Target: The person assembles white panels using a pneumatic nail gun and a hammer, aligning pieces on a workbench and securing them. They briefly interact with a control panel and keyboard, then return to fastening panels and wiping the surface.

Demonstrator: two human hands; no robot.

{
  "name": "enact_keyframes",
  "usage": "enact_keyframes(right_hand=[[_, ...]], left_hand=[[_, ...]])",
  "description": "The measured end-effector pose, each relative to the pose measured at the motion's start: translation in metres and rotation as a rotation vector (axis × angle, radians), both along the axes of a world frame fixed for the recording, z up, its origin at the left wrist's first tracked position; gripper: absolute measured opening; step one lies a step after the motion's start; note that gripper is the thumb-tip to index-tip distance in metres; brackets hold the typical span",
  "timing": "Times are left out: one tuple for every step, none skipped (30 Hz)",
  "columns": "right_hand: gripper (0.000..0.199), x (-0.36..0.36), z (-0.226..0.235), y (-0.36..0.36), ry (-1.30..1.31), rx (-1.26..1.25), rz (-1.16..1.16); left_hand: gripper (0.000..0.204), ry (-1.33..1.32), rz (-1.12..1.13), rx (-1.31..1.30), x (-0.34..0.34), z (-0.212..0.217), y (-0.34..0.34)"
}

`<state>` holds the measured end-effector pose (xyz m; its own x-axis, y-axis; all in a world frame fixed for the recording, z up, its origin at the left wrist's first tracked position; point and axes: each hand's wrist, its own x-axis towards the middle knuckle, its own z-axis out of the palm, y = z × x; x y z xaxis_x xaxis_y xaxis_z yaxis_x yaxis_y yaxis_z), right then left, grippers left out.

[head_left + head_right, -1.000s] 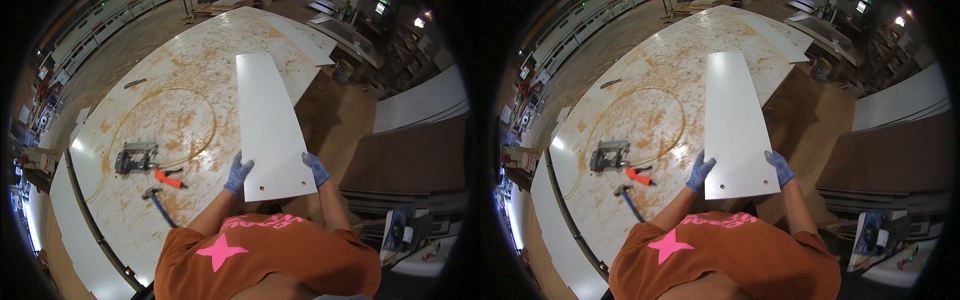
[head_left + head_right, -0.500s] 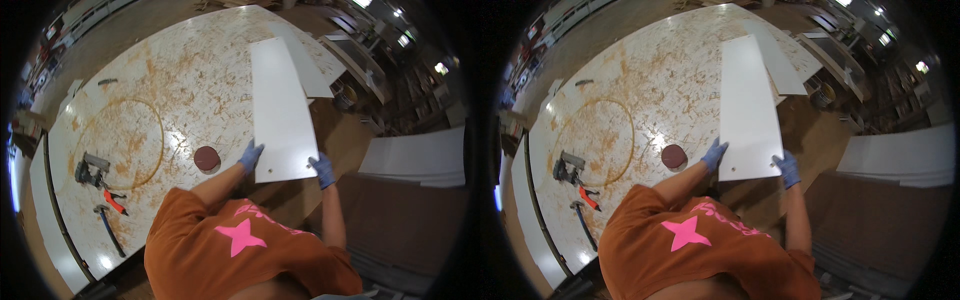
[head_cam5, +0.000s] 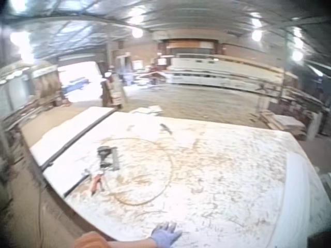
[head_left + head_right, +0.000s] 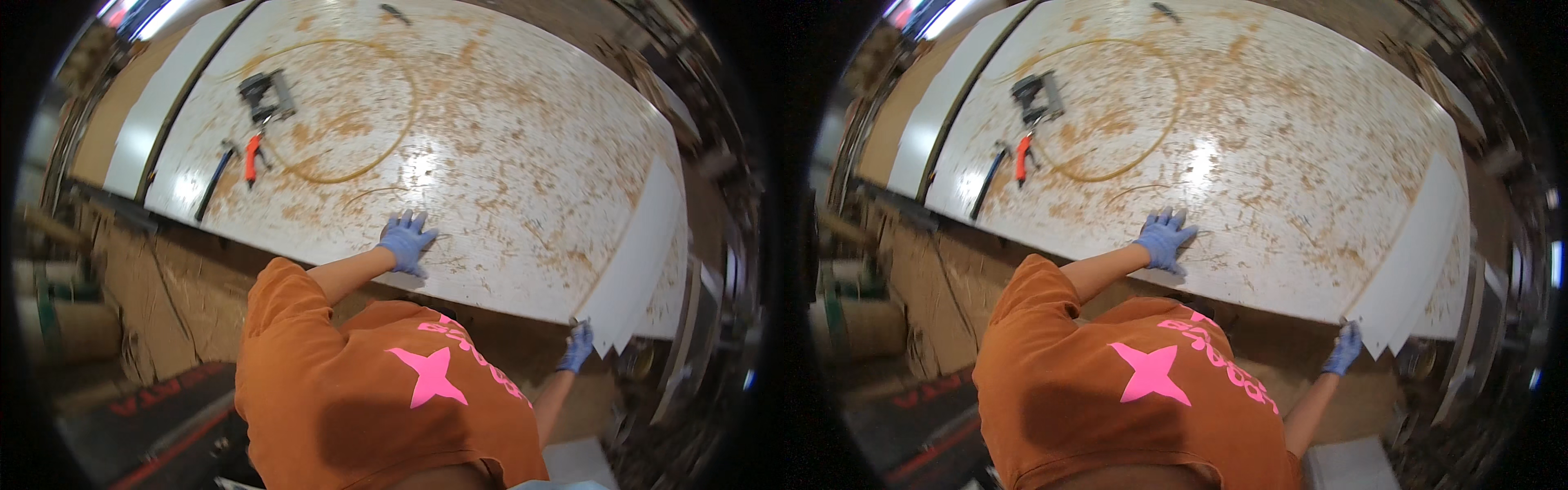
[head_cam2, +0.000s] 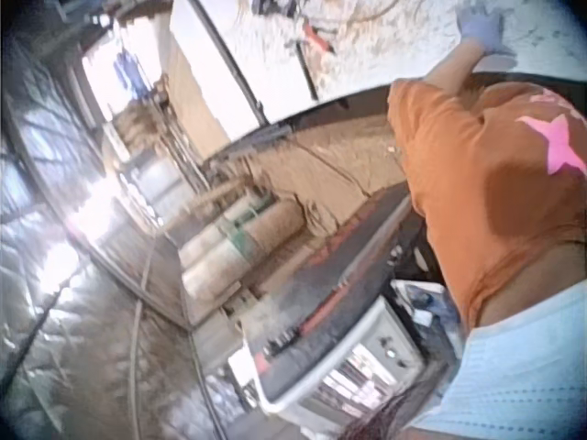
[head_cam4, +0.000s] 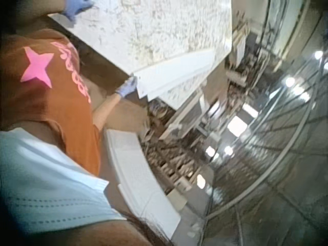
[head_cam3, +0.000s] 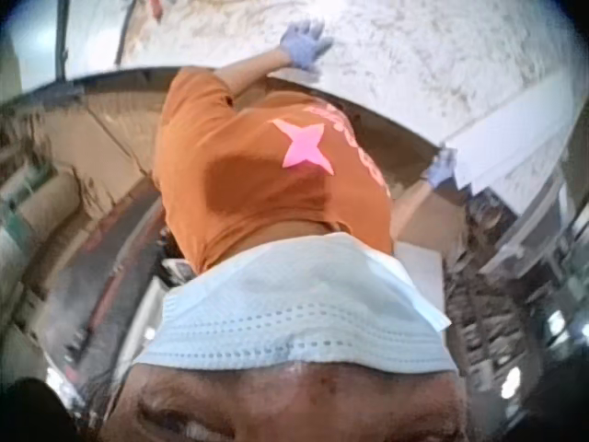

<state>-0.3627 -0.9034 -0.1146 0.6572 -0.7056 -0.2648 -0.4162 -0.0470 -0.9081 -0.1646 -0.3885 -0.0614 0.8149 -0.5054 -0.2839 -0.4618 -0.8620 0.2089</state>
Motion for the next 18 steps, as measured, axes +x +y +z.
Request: enact_keyframes(right_hand=[[0.039, 0.011, -0.022, 0.012, -0.039, 0.006, 0.019], [0.038, 0.014, -0.028, 0.023, -0.066, -0.008, 0.010], [0.034, 0.027, -0.028, 0.039, -0.106, 0.077, 0.058], [0.031, 0.040, -0.027, 0.049, -0.153, 0.157, 0.099], [0.030, 0.050, -0.031, 0.048, -0.120, 0.096, 0.189], [0.030, 0.060, -0.011, 0.060, -0.067, 0.101, 0.271], [0.030, 0.064, -0.015, 0.053, -0.088, 0.074, 0.352], [0.030, 0.068, -0.019, 0.043, -0.108, 0.047, 0.435], [0.030, 0.073, -0.004, 0.043, -0.092, 0.018, 0.495], [0.030, 0.077, 0.007, 0.035, -0.119, -0.043, 0.512], [0.031, 0.081, 0.018, 0.028, -0.148, -0.103, 0.530], [0.031, 0.086, 0.021, 0.020, -0.180, -0.158, 0.531], [0.031, 0.089, 0.013, 0.000, -0.218, -0.296, 0.523], [0.031, 0.094, 0.016, -0.007, -0.229, -0.317, 0.507], [0.031, 0.095, 0.025, -0.006, -0.236, -0.333, 0.489], [0.032, 0.094, 0.031, -0.005, -0.243, -0.349, 0.460], [0.032, 0.096, 0.020, -0.011, -0.284, -0.345, 0.500], [0.032, 0.098, 0.020, -0.004, -0.305, -0.399, 0.564]], left_hand=[[0.088, 0.007, 0.049, -0.002, -0.011, -0.004, 0.003], [0.085, 0.026, 0.070, -0.027, -0.017, -0.006, 0.003], [0.082, 0.037, 0.110, -0.034, -0.028, -0.011, 0.001], [0.080, 0.021, 0.211, -0.127, -0.033, -0.025, -0.007], [0.077, 0.002, 0.307, -0.229, -0.034, -0.042, -0.021], [0.074, -0.017, 0.405, -0.332, -0.037, -0.053, -0.039], [0.067, -0.131, 0.410, -0.379, -0.040, -0.049, -0.070], [0.067, -0.157, 0.366, -0.481, -0.037, -0.056, -0.103], [0.069, -0.164, 0.321, -0.619, -0.035, -0.058, -0.138], [0.076, -0.240, 0.313, -0.715, -0.037, -0.049, -0.174], [0.082, -0.321, 0.301, -0.806, -0.038, -0.039, -0.208], [0.087, -0.316, 0.354, -0.781, -0.041, -0.008, -0.238], [0.085, -0.349, 0.389, -0.832, -0.044, 0.012, -0.259], [0.083, -0.386, 0.396, -0.843, -0.049, 0.020, -0.261], [0.082, -0.418, 0.401, -0.848, -0.056, 0.023, -0.258], [0.081, -0.447, 0.395, -0.852, -0.065, 0.026, -0.251], [0.077, -0.415, 0.413, -0.848, -0.077, 0.027, -0.231], [0.072, -0.427, 0.451, -0.866, -0.085, 0.011, -0.208]])
